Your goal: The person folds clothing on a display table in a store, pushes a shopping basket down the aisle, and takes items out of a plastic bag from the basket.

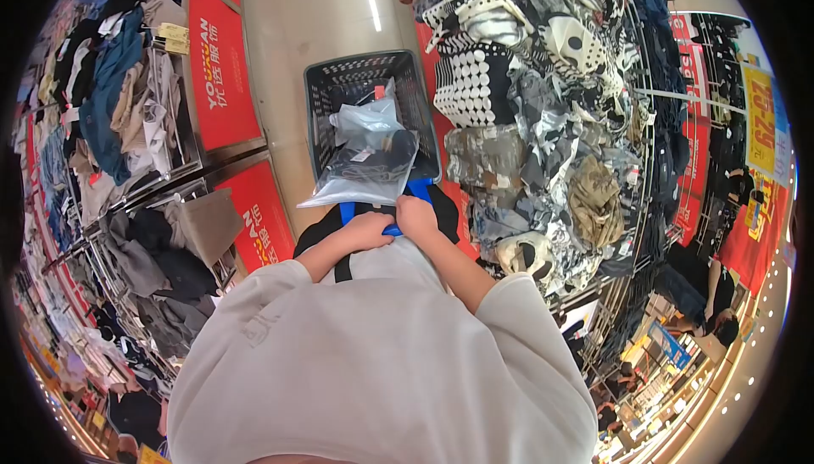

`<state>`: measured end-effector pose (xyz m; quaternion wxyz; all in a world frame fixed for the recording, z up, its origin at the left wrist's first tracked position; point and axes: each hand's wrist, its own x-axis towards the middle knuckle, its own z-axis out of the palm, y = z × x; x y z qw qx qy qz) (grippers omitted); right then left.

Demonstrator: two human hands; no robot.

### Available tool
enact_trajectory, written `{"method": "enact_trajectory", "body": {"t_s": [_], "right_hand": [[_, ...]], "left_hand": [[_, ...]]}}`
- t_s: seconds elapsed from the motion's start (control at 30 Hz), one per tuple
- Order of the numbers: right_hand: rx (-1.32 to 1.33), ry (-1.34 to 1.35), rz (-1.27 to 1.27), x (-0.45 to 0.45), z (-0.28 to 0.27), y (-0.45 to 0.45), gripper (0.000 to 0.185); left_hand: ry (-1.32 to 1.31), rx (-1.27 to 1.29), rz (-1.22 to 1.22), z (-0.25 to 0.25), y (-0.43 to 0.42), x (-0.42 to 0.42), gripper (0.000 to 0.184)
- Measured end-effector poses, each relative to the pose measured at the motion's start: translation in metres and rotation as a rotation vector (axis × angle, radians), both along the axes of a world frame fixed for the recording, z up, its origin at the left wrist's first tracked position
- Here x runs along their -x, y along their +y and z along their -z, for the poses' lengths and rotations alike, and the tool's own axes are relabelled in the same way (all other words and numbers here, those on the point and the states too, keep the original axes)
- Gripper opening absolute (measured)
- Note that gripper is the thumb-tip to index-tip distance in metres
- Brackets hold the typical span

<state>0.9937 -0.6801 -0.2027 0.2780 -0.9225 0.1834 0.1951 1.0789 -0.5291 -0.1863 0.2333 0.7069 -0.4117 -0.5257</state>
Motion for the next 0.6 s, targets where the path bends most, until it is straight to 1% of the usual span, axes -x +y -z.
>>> {"method": "enact_trajectory", "body": {"t_s": [0.03, 0.1, 0.13, 0.17, 0.23, 0.27, 0.3, 0.37, 0.4, 0.43, 0.5, 0.53, 0.6], "right_hand": [[0.034, 0.021, 0.016, -0.007, 0.005, -0.002, 0.019], [0.041, -0.024, 0.01, -0.021, 0.006, -0.008, 0.018], [0.046, -0.048, 0.012, -0.027, 0.005, -0.01, 0.018], [0.045, -0.063, 0.009, -0.032, 0.003, -0.011, 0.018], [0.03, -0.168, 0.032, -0.04, -0.006, -0.019, 0.017], [0.023, -0.228, -0.005, -0.045, -0.008, -0.023, 0.016], [0.019, -0.237, -0.016, -0.048, -0.01, -0.028, 0.016], [-0.018, -0.264, -0.07, -0.054, -0.013, -0.033, 0.014], [-0.026, -0.27, -0.075, -0.056, -0.014, -0.038, 0.013], [-0.034, -0.279, -0.079, -0.062, -0.013, -0.041, 0.013], [-0.015, -0.264, -0.097, -0.08, -0.012, -0.052, 0.014], [-0.017, -0.272, -0.098, -0.09, -0.011, -0.057, 0.014], [-0.043, -0.251, -0.159, -0.116, -0.01, -0.064, 0.016]], "left_hand": [[-0.015, 0.002, -0.007, -0.002, -0.003, -0.002, 0.035], [-0.063, -0.011, -0.01, -0.005, -0.01, -0.008, 0.037], [-0.129, -0.012, 0.048, -0.005, -0.016, -0.012, 0.04], [-0.144, -0.014, 0.044, -0.007, -0.019, -0.014, 0.04], [-0.179, -0.106, 0.009, -0.02, -0.031, -0.023, 0.04], [-0.23, -0.18, -0.02, -0.025, -0.039, -0.026, 0.042], [-0.238, -0.183, -0.031, -0.024, -0.042, -0.028, 0.042], [-0.378, -0.116, -0.159, -0.022, -0.046, -0.037, 0.044], [-0.371, -0.152, -0.164, -0.025, -0.05, -0.045, 0.049], [-0.381, -0.159, -0.168, -0.029, -0.054, -0.051, 0.049], [-0.435, -0.154, -0.233, -0.036, -0.064, -0.064, 0.058], [-0.443, -0.156, -0.235, -0.034, -0.068, -0.068, 0.058], [-0.738, -0.014, -0.365, -0.031, -0.073, -0.079, 0.069]]}}
